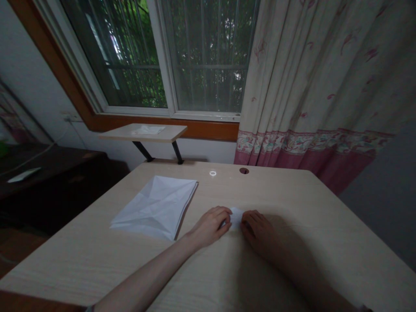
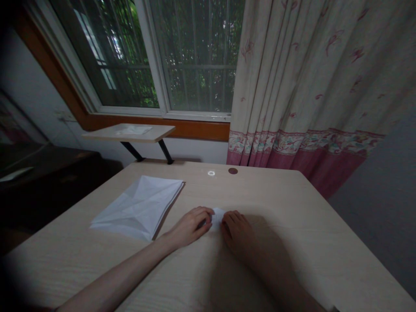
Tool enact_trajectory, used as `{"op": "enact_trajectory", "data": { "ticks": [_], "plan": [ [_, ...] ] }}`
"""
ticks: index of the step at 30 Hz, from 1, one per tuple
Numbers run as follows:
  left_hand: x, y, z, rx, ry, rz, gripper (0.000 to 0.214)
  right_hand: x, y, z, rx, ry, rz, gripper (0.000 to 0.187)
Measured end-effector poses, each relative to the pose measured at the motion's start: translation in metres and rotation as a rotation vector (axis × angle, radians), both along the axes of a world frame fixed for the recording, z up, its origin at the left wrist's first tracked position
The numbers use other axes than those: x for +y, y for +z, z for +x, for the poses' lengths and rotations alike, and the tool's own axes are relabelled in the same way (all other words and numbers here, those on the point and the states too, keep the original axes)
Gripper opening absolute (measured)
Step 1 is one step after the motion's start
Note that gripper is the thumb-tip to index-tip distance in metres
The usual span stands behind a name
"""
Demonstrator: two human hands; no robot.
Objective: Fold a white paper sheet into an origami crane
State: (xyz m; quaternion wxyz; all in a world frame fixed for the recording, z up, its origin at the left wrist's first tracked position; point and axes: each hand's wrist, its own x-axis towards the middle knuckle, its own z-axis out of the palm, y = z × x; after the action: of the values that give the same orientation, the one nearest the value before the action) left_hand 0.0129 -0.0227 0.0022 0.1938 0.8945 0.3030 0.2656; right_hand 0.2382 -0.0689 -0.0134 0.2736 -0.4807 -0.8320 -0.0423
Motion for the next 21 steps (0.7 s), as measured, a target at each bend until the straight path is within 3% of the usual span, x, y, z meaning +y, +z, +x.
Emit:
{"op": "enact_trajectory", "data": {
  "ticks": [12,21],
  "plan": [
    [0.002,-0.004,0.002,0.023,0.039,-0.016,0.01,0.007,-0.019,0.004,0.055,-0.006,0.009,0.014],
    [0.001,-0.003,0.004,0.045,0.035,0.004,0.008,0.005,-0.011,0.0,0.058,-0.04,0.019,0.017]
  ]
}}
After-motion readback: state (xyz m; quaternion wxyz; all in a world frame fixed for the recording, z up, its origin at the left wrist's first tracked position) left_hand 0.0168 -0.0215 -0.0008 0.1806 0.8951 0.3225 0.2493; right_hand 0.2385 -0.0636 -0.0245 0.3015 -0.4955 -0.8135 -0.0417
